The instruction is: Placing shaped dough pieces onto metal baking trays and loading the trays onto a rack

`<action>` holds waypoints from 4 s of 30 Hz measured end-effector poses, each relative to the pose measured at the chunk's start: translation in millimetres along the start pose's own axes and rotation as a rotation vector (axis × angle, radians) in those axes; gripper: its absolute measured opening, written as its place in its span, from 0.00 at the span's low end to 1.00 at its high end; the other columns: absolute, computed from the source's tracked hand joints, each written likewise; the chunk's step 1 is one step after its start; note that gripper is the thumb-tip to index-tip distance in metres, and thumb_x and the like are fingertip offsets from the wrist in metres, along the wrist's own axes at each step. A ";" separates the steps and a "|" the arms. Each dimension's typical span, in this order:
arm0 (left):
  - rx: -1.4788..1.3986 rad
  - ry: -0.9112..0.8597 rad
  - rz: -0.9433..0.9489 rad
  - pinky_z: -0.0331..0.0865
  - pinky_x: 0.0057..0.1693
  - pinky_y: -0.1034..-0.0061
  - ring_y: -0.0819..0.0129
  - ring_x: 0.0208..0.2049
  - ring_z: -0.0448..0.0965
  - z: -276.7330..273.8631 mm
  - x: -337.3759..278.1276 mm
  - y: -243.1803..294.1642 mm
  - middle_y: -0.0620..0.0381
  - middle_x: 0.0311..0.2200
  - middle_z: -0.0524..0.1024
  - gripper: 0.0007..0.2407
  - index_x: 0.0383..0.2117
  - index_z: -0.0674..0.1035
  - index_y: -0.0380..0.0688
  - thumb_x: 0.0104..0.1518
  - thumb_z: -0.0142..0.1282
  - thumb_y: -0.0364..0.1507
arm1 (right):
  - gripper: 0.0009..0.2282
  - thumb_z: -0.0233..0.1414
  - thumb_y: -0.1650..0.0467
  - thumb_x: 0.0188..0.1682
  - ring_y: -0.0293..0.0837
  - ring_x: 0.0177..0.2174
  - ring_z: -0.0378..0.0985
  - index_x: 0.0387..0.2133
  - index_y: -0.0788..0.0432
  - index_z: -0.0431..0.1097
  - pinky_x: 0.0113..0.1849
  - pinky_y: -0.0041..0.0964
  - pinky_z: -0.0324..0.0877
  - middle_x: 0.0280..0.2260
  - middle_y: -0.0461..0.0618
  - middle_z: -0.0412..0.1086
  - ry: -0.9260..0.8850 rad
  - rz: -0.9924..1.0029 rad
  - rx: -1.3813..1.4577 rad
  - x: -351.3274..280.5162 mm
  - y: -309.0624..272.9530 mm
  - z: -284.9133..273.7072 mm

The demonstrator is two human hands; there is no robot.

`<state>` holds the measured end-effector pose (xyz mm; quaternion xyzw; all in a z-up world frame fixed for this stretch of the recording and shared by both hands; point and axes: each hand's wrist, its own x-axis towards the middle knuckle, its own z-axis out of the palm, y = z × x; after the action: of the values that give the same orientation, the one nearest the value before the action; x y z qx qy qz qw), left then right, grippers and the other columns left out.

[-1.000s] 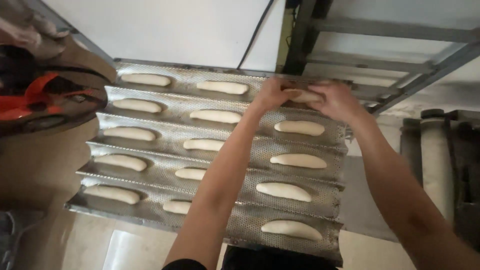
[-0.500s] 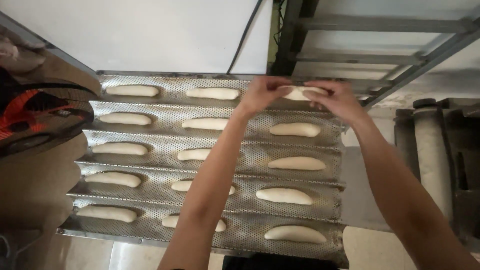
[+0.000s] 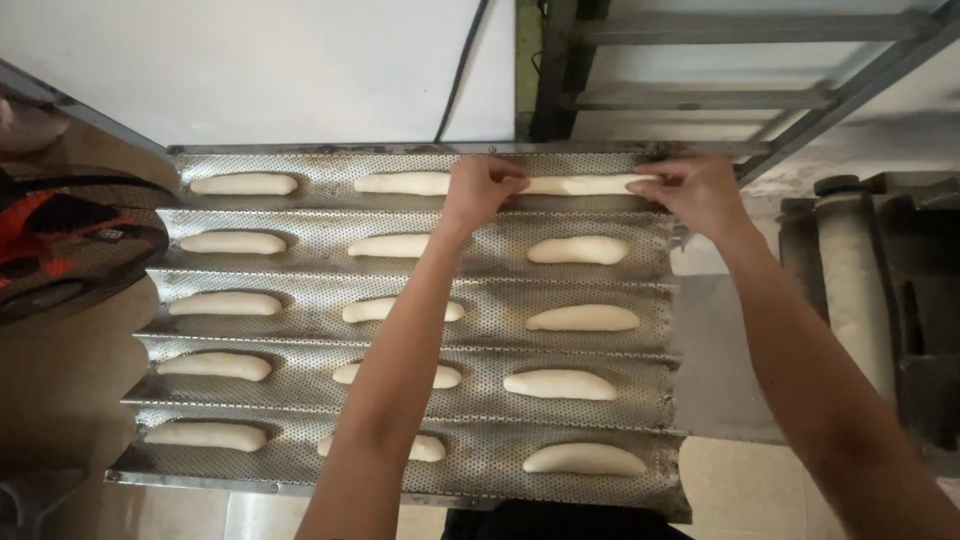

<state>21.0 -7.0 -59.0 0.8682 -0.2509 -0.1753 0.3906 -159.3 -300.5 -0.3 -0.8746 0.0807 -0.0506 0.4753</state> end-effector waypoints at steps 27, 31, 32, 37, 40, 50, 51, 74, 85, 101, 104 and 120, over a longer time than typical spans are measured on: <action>-0.099 0.085 0.129 0.78 0.46 0.54 0.46 0.38 0.86 9.6 -110.0 106.3 0.47 0.33 0.84 0.21 0.38 0.86 0.47 0.65 0.47 0.49 | 0.11 0.63 0.69 0.43 0.64 0.38 0.81 0.37 0.62 0.78 0.41 0.56 0.77 0.35 0.58 0.77 -0.324 -0.295 -0.269 -27.7 -72.5 81.3; -0.322 -0.307 -0.122 0.69 0.62 0.52 0.40 0.57 0.76 10.8 -115.0 127.4 0.38 0.49 0.81 0.33 0.50 0.83 0.40 0.53 0.48 0.58 | 0.17 0.66 0.65 0.44 0.62 0.44 0.79 0.42 0.63 0.77 0.45 0.54 0.74 0.40 0.59 0.77 -0.221 -0.423 -0.219 -47.2 -60.2 45.4; -0.269 -0.308 -0.123 0.71 0.61 0.54 0.41 0.55 0.79 25.6 -107.2 118.6 0.39 0.47 0.82 0.29 0.49 0.84 0.42 0.49 0.60 0.53 | 0.17 0.65 0.66 0.45 0.64 0.45 0.79 0.44 0.64 0.77 0.46 0.58 0.73 0.42 0.62 0.77 -0.238 -0.369 -0.258 -52.6 -48.8 38.4; -0.306 -0.175 -0.035 0.78 0.54 0.56 0.41 0.49 0.83 19.1 -103.9 111.5 0.39 0.43 0.83 0.23 0.46 0.85 0.41 0.48 0.70 0.43 | 0.19 0.64 0.65 0.47 0.62 0.48 0.78 0.50 0.60 0.76 0.50 0.54 0.72 0.46 0.62 0.76 -0.183 -0.165 -0.224 -63.8 -27.4 41.6; -0.637 -0.158 -0.028 0.82 0.47 0.64 0.50 0.41 0.84 0.3 -105.3 116.1 0.36 0.39 0.82 0.23 0.49 0.82 0.37 0.49 0.73 0.38 | 0.19 0.63 0.66 0.47 0.58 0.47 0.79 0.52 0.59 0.75 0.50 0.52 0.71 0.48 0.62 0.76 -0.128 0.024 0.095 -75.3 -79.3 27.9; -0.782 -0.296 -0.006 0.83 0.41 0.74 0.57 0.34 0.85 -15.0 -100.7 81.1 0.32 0.35 0.82 0.16 0.44 0.83 0.31 0.52 0.72 0.29 | 0.13 0.64 0.64 0.50 0.54 0.34 0.81 0.45 0.58 0.80 0.41 0.44 0.72 0.36 0.63 0.79 0.016 0.155 0.070 -86.9 -50.5 2.7; -0.782 -0.298 -0.008 0.83 0.41 0.74 0.57 0.34 0.85 -17.8 -102.6 80.3 0.32 0.35 0.82 0.16 0.44 0.83 0.31 0.52 0.72 0.29 | 0.13 0.64 0.64 0.50 0.54 0.34 0.81 0.45 0.58 0.80 0.41 0.44 0.72 0.36 0.63 0.79 0.016 0.157 0.072 -87.1 -44.2 6.4; 0.111 0.011 0.107 0.80 0.48 0.53 0.48 0.42 0.83 12.2 -115.1 25.9 0.54 0.41 0.81 0.11 0.42 0.86 0.52 0.55 0.65 0.36 | 0.09 0.62 0.72 0.53 0.56 0.31 0.81 0.45 0.60 0.80 0.32 0.45 0.77 0.35 0.63 0.78 0.106 -0.249 -0.278 -87.2 9.7 30.9; -0.231 0.139 0.110 0.80 0.39 0.60 0.49 0.34 0.86 5.7 -198.2 69.7 0.47 0.32 0.85 0.12 0.38 0.87 0.44 0.60 0.62 0.39 | 0.07 0.57 0.71 0.49 0.58 0.40 0.81 0.39 0.58 0.79 0.42 0.50 0.77 0.38 0.57 0.77 -0.275 -0.320 -0.363 -121.9 -120.6 96.3; -0.385 -0.171 -0.041 0.81 0.44 0.62 0.52 0.39 0.87 23.3 -196.0 108.6 0.43 0.39 0.85 0.15 0.43 0.86 0.42 0.53 0.69 0.35 | 0.18 0.65 0.68 0.44 0.66 0.45 0.79 0.46 0.67 0.77 0.48 0.58 0.73 0.44 0.68 0.76 -0.173 -0.155 -0.209 -143.3 -72.8 71.9; -0.891 -0.181 -0.118 0.83 0.43 0.72 0.60 0.42 0.82 -4.7 -200.6 129.2 0.35 0.45 0.81 0.20 0.47 0.83 0.32 0.51 0.72 0.33 | 0.20 0.60 0.72 0.48 0.57 0.44 0.78 0.55 0.62 0.73 0.47 0.52 0.74 0.50 0.65 0.73 -0.123 0.026 0.265 -153.3 -83.9 51.6; -0.018 -0.078 -0.231 0.80 0.45 0.59 0.48 0.38 0.86 29.5 -186.8 43.0 0.55 0.31 0.86 0.15 0.33 0.89 0.60 0.42 0.72 0.48 | 0.15 0.65 0.60 0.46 0.51 0.42 0.82 0.45 0.45 0.81 0.44 0.45 0.76 0.38 0.51 0.78 0.022 -0.149 -0.462 -167.5 -6.5 49.9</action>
<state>-158.3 58.0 -24.5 0.8804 -0.1628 -0.2548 0.3654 -315.0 -224.2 -23.8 -0.9631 0.0307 -0.0753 0.2567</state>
